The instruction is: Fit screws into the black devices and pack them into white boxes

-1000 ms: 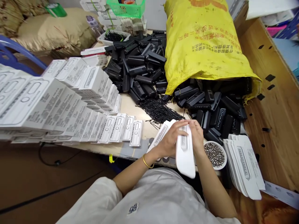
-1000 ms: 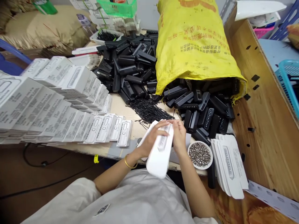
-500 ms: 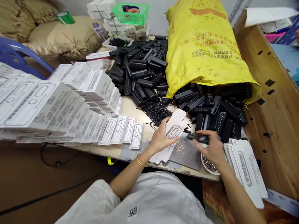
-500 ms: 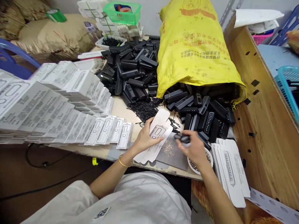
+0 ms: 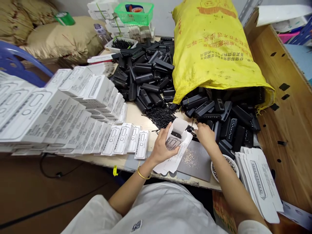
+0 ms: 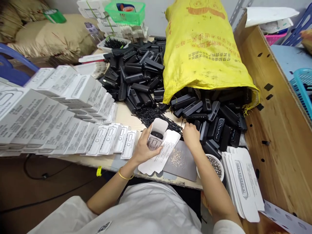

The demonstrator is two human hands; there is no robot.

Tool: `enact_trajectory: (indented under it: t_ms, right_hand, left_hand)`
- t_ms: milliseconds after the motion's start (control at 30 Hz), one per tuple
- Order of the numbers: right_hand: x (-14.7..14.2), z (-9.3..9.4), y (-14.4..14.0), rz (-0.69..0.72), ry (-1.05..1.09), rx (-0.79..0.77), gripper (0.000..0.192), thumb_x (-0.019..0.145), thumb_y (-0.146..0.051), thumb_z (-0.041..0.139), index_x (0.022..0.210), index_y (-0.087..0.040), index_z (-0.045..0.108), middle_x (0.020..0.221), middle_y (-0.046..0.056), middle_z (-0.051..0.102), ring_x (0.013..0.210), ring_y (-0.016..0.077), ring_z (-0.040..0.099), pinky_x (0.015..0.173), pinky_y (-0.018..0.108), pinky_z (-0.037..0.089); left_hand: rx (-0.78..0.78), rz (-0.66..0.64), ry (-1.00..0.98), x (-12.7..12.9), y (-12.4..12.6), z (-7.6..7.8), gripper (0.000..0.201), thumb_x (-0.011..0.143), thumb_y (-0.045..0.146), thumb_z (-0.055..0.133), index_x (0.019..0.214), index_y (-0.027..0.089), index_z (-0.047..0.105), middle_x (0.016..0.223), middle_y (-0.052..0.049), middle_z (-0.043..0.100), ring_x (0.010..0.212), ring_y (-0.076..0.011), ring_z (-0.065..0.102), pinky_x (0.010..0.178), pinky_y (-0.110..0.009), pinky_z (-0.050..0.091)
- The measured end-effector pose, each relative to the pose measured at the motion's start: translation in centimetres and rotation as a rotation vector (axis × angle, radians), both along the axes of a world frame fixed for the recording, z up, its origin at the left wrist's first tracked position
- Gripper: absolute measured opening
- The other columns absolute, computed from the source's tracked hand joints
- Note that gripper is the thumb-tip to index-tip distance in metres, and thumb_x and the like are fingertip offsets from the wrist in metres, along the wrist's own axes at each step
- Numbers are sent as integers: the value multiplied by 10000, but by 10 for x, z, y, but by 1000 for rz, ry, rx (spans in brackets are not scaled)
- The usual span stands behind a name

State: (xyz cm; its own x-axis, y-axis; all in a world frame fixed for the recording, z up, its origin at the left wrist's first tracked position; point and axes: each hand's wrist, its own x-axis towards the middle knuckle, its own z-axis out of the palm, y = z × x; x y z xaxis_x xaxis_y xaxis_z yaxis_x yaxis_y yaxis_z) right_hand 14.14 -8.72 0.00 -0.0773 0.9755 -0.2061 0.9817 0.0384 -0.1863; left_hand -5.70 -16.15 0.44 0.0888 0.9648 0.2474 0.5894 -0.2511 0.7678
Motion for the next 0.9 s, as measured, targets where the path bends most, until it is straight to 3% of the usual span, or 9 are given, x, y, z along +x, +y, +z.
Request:
enact_trajectory:
  t_ms: [67,133,233,367,500,667,800,867,900]
  right_hand:
    - [-5,-11,4,44,-133,-88,291,904,-90,385,1024,-69,650,1048,227,670,1073,291,598,790,332,499]
    - [-10,-17,3,68,-134,-111,334,901,-58,343,1043,-57,646,1067,239,667,1090,289,601,811,332,499]
    - [-12,-17,2,61,-142,-148,367,928,-93,312,1172,-66,584,1140,233,644,1064,265,629,811,319,503]
    - [-7,-12,7,57,-103,-211,327,939,-177,380,1178,-108,591,1151,199,650,1057,239,645,835,289,488]
    - [-8,-8,13,46,-37,-228,326,911,-218,461,1191,-125,600,1144,194,657,1060,248,646,855,299,472]
    - [7,4,8,-19,54,-161,265,862,-205,523,1092,-124,626,975,149,700,923,232,663,766,279,468]
    - [50,31,-19,-67,534,160,168,884,-276,512,930,-174,637,778,35,661,681,154,587,640,256,445]
    - [68,50,-36,61,681,345,183,905,-332,517,901,-209,652,776,15,645,684,153,555,641,274,435]
    - [73,60,-45,166,658,396,167,910,-317,524,881,-224,660,779,14,649,716,163,548,668,290,429]
  left_hand:
    - [-4,7,-157,7,-5,-4,873,710,242,688,1475,227,268,1275,-102,523,1212,-256,511,1072,-432,409]
    - [-43,3,-329,22,-11,-9,880,717,273,691,1476,222,249,1346,-110,495,1264,-254,488,1106,-426,379]
    - [-153,-27,-547,47,-21,-15,848,728,324,705,1449,198,276,1378,-133,479,1272,-266,495,1097,-429,396]
    - [-254,-71,-710,63,-24,-12,782,752,334,694,1416,205,302,1345,-136,506,1250,-276,520,1076,-445,419]
    - [-241,-1,-595,59,-18,-6,780,709,280,708,1388,206,332,1359,-117,492,1303,-268,465,1125,-435,353]
    - [-221,6,-385,56,-14,-2,776,690,215,704,1383,200,355,1376,-118,492,1294,-270,464,1109,-437,357]
    - [-203,-17,-220,57,-13,7,786,708,173,674,1417,223,338,1351,-112,495,1279,-269,471,1100,-445,363]
    - [-218,-61,-152,59,-13,11,786,718,155,648,1432,228,329,1326,-113,498,1254,-271,485,1086,-457,378]
    - [-224,-88,-129,60,-14,13,783,722,147,633,1438,229,325,1319,-114,496,1243,-272,490,1078,-462,386]
